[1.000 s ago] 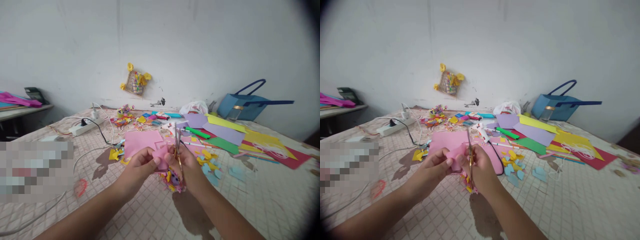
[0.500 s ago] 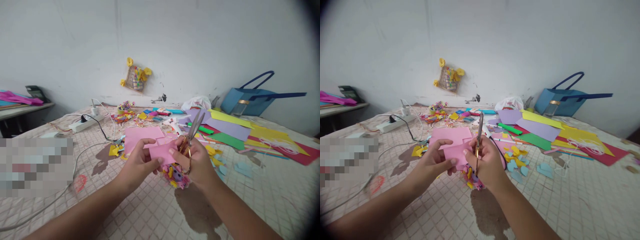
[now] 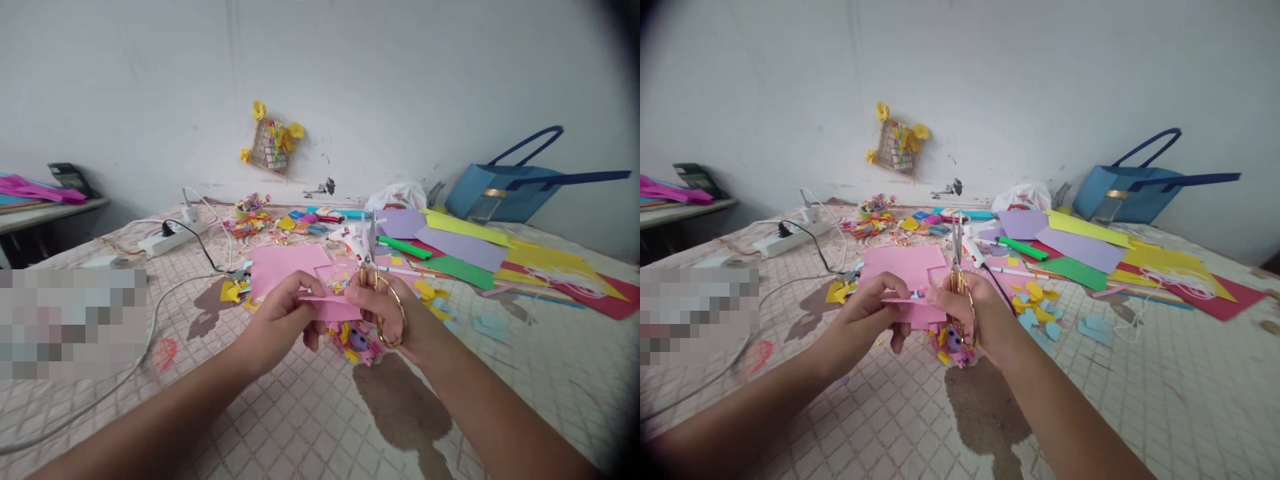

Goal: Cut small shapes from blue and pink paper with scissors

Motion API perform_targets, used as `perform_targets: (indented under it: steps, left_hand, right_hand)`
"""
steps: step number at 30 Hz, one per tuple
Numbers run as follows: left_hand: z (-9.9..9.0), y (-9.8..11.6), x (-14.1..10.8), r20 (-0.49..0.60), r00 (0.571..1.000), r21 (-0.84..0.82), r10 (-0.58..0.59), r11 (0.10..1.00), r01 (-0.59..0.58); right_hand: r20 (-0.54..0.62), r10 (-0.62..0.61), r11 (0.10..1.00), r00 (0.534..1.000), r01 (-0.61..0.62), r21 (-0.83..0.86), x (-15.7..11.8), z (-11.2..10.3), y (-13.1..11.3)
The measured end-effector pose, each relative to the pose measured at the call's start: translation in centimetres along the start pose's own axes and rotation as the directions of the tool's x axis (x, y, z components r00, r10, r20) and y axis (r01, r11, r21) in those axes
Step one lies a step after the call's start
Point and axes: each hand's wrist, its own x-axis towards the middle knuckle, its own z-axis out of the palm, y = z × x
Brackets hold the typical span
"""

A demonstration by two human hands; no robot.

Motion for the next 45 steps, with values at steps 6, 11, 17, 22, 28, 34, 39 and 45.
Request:
perform_targets:
  steps: [6, 11, 17, 22, 28, 34, 39, 45]
  left_hand:
    - [-0.3, -0.3, -0.1, 0.041, 0.999, -0.030, 0.011, 0.999, -0.009]
    - [-1.0, -1.2, -0.3, 0.143, 0.983, -0.109, 0.112, 0.989, -0.097]
    - [-0.3, -0.4, -0.3, 0.027, 0.996, 0.005, 0.084, 0.996, -0.085]
    - [0.4, -0.1, -0.1, -0.067, 0.998, 0.024, 0.019, 1.000, -0.017]
    - [0.3, -0.1, 0.1, -0.048, 0.998, -0.039, -0.037, 0.999, 0.036]
    - [0.1, -0.1, 0.3, -0.019, 0.998, -0.097, -0.052, 0.994, 0.050]
    - [-0.2, -0.2, 0.4, 0.038, 0.999, -0.150, -0.040, 0.988, 0.045]
    - [-0.4, -0.2, 0.4, 0.045, 0.997, -0.120, -0.064, 0.990, 0.069]
  right_hand:
    - [0.010, -0.038, 0.993, 0.999, 0.038, -0.112, 0.1, -0.7, 0.1]
    - [0.004, -0.101, 0.982, 0.995, 0.100, -0.163, -0.1, -0.9, -0.2]
    - [-0.004, -0.072, 0.980, 0.997, 0.070, -0.184, -0.2, -0.8, -0.1]
    - [-0.027, -0.016, 0.989, 0.999, 0.012, -0.147, -0.4, -0.7, 0.1]
    - [-0.052, -0.001, 0.992, 0.999, -0.006, -0.129, -0.3, -0.7, 0.0]
    - [-0.038, 0.005, 0.991, 0.999, -0.010, -0.137, -0.1, -0.9, 0.2]
    - [-0.030, 0.002, 0.993, 1.000, -0.006, -0.120, -0.1, -1.0, 0.1]
    - [-0.005, 0.008, 0.992, 1.000, -0.009, -0.124, -0.2, -1.0, -0.2]
